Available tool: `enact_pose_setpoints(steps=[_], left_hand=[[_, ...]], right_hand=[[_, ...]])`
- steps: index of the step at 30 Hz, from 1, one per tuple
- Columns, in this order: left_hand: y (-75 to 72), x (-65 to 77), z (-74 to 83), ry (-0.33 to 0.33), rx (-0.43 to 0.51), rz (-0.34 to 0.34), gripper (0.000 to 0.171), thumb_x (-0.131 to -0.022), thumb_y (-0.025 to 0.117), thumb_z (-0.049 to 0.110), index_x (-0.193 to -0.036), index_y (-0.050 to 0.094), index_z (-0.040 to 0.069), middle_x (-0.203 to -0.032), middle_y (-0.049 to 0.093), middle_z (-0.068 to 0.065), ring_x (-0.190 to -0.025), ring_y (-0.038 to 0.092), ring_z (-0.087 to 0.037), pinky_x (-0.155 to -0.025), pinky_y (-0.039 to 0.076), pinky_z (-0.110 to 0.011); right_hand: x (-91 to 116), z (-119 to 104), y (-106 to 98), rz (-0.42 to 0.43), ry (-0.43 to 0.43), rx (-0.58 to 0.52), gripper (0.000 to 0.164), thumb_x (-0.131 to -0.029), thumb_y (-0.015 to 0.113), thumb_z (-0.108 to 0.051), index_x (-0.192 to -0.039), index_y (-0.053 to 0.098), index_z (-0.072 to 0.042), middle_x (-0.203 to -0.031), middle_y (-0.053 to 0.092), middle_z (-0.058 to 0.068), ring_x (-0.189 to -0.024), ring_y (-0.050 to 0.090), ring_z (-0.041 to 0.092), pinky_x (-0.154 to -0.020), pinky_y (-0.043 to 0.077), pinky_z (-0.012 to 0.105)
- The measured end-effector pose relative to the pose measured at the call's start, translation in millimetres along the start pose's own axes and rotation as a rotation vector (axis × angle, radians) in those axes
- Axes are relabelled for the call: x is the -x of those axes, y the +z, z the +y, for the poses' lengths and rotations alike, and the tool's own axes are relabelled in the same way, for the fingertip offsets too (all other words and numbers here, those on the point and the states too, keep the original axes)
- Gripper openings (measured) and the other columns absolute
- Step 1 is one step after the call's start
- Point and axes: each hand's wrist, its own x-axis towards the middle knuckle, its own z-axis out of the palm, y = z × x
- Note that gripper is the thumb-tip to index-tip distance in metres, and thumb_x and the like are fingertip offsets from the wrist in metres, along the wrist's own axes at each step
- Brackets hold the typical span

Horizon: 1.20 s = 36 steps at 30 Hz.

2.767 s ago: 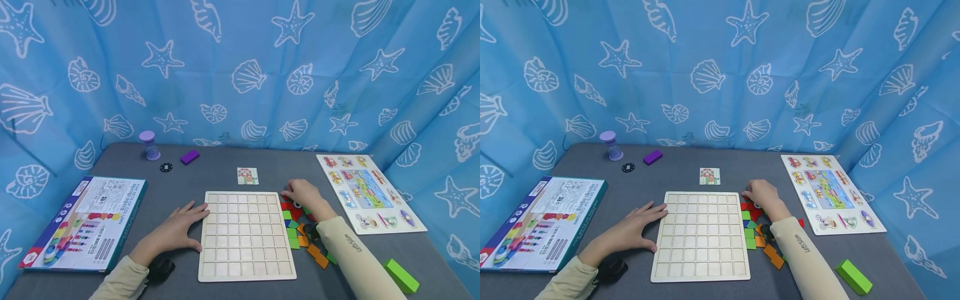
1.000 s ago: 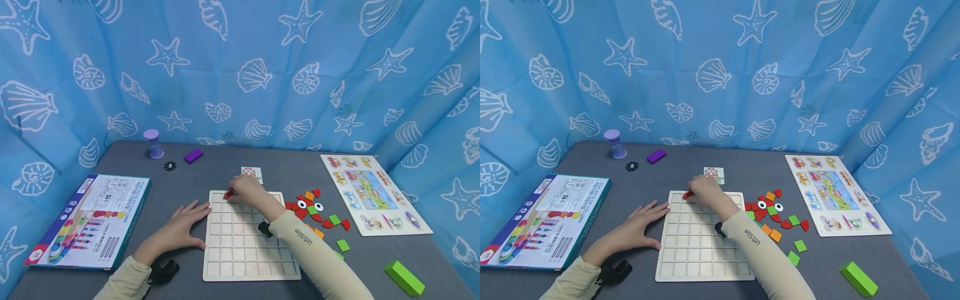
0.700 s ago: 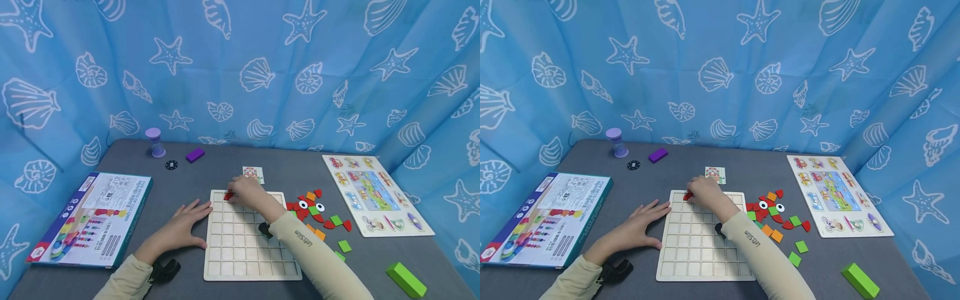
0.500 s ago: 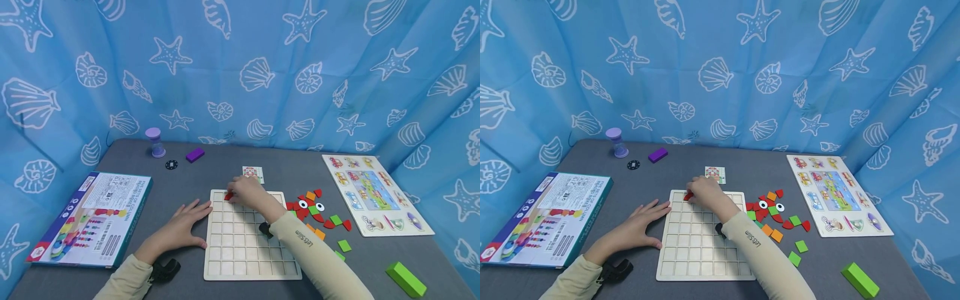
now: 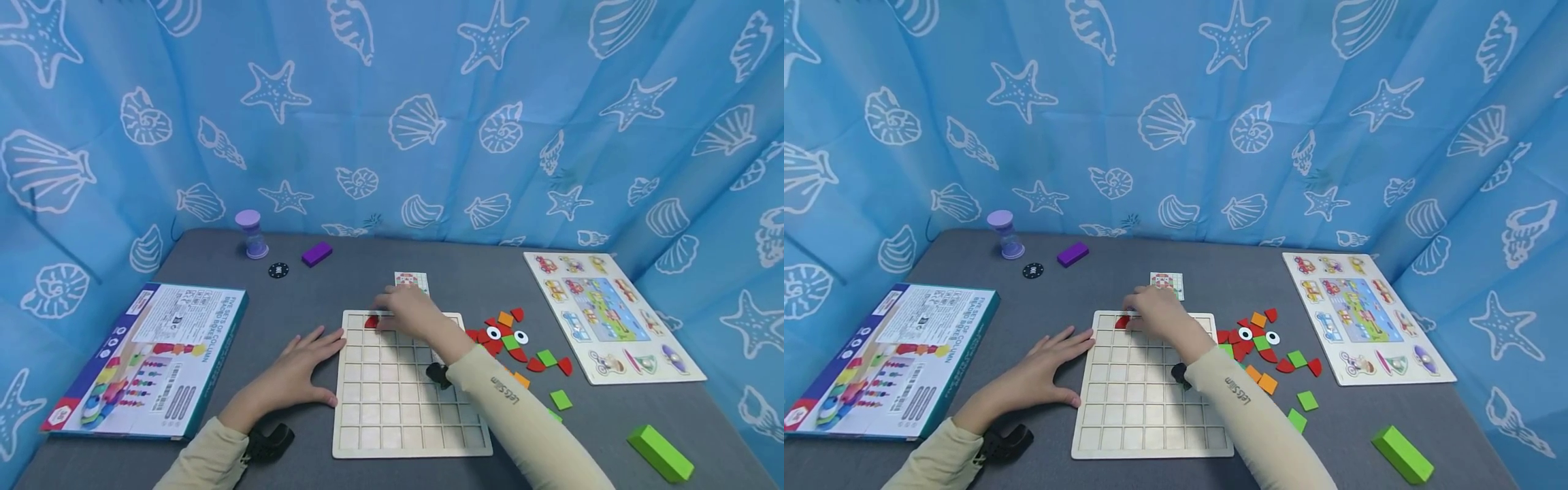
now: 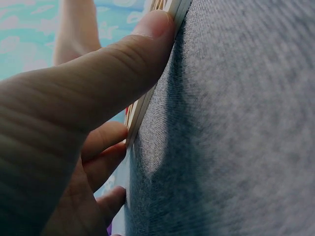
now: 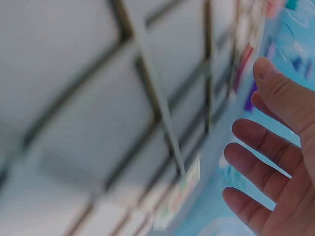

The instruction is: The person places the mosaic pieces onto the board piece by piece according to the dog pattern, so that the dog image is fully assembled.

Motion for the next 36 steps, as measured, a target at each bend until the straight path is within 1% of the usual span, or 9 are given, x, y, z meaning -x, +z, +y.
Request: enact_pose_setpoints(steps=[3, 6, 12, 14, 16, 21, 28, 32, 36], left_hand=[[0.8, 0.2, -0.5, 0.004, -0.011, 0.004, 0.097, -0.058, 0.072, 0.055, -0.139, 0.031, 0.02, -0.146, 0.024, 0.004, -0.135, 0.011, -0.028, -0.102, 0.007, -0.06], [0.8, 0.2, -0.5, 0.003, -0.007, 0.007, 0.097, -0.058, 0.073, 0.053, -0.139, 0.032, 0.019, -0.146, 0.024, 0.004, -0.135, 0.011, -0.028, -0.102, 0.007, -0.06], [0.1, -1.0, 1.3, 0.009, -0.007, 0.002, 0.097, -0.058, 0.073, 0.054, -0.139, 0.032, 0.019, -0.146, 0.025, 0.003, -0.135, 0.012, -0.029, -0.102, 0.007, -0.06], [0.0, -0.5, 1.0, 0.011, -0.004, 0.004, 0.097, -0.058, 0.073, 0.053, -0.139, 0.032, 0.019, -0.146, 0.025, 0.003, -0.135, 0.012, -0.029, -0.102, 0.007, -0.06], [-0.1, 0.2, 0.5, 0.012, 0.0, 0.009, 0.097, -0.058, 0.074, 0.052, -0.139, 0.032, 0.019, -0.146, 0.025, 0.003, -0.135, 0.012, -0.029, -0.102, 0.007, -0.06], [0.7, 0.2, -0.4, 0.011, -0.005, 0.013, 0.098, -0.057, 0.073, 0.054, -0.139, 0.032, 0.02, -0.146, 0.025, 0.004, -0.135, 0.011, -0.028, -0.102, 0.007, -0.06], [1.8, -0.1, -1.0, -0.004, -0.004, 0.01, 0.098, -0.057, 0.073, 0.055, -0.139, 0.032, 0.021, -0.146, 0.024, 0.005, -0.135, 0.011, -0.028, -0.102, 0.006, -0.059], [2.0, -0.2, -0.8, -0.005, -0.008, 0.006, 0.098, -0.057, 0.072, 0.056, -0.139, 0.032, 0.021, -0.146, 0.024, 0.005, -0.135, 0.011, -0.027, -0.102, 0.006, -0.059], [0.9, -0.7, 0.5, -0.008, -0.009, 0.001, 0.098, -0.057, 0.071, 0.057, -0.139, 0.032, 0.021, -0.146, 0.024, 0.005, -0.135, 0.011, -0.027, -0.102, 0.006, -0.06]], right_hand=[[16.7, 21.9, -11.6, 0.037, 0.043, -0.033, 0.029, -0.076, 0.07, -0.027, -0.101, 0.066, -0.015, -0.096, 0.062, 0.001, -0.085, 0.059, 0.015, -0.07, 0.049, 0.033], [40.4, 51.8, -22.3, 0.041, 0.136, -0.04, 0.029, -0.076, 0.07, -0.024, -0.102, 0.065, -0.013, -0.095, 0.062, 0.003, -0.086, 0.059, 0.018, -0.07, 0.048, 0.036], [98.5, 115.8, -28.3, 0.003, 0.375, -0.054, 0.027, -0.076, 0.07, -0.02, -0.1, 0.065, -0.009, -0.09, 0.059, 0.007, -0.081, 0.056, 0.021, -0.07, 0.048, 0.039], [113.8, 132.0, -26.3, -0.024, 0.436, -0.08, 0.025, -0.076, 0.069, -0.019, -0.098, 0.066, -0.007, -0.088, 0.059, 0.008, -0.077, 0.055, 0.021, -0.068, 0.049, 0.039], [125.0, 143.6, -23.8, -0.058, 0.471, -0.104, 0.024, -0.077, 0.068, -0.02, -0.097, 0.066, -0.006, -0.086, 0.059, 0.008, -0.074, 0.054, 0.02, -0.067, 0.048, 0.039], [138.1, 155.6, -18.5, -0.097, 0.503, -0.129, 0.022, -0.077, 0.069, -0.02, -0.095, 0.066, -0.006, -0.083, 0.059, 0.007, -0.071, 0.052, 0.018, -0.067, 0.048, 0.038], [135.7, 157.6, -14.9, -0.1, 0.527, -0.125, 0.025, -0.076, 0.07, -0.02, -0.097, 0.065, -0.008, -0.084, 0.059, 0.008, -0.072, 0.051, 0.019, -0.066, 0.048, 0.039], [134.6, 158.8, -13.3, -0.115, 0.518, -0.111, 0.024, -0.076, 0.069, -0.018, -0.098, 0.065, -0.009, -0.085, 0.058, 0.008, -0.071, 0.051, 0.019, -0.064, 0.047, 0.037], [135.0, 158.5, -13.7, -0.113, 0.487, -0.131, 0.023, -0.077, 0.068, -0.015, -0.098, 0.065, -0.008, -0.086, 0.056, 0.009, -0.072, 0.05, 0.02, -0.065, 0.047, 0.037]])
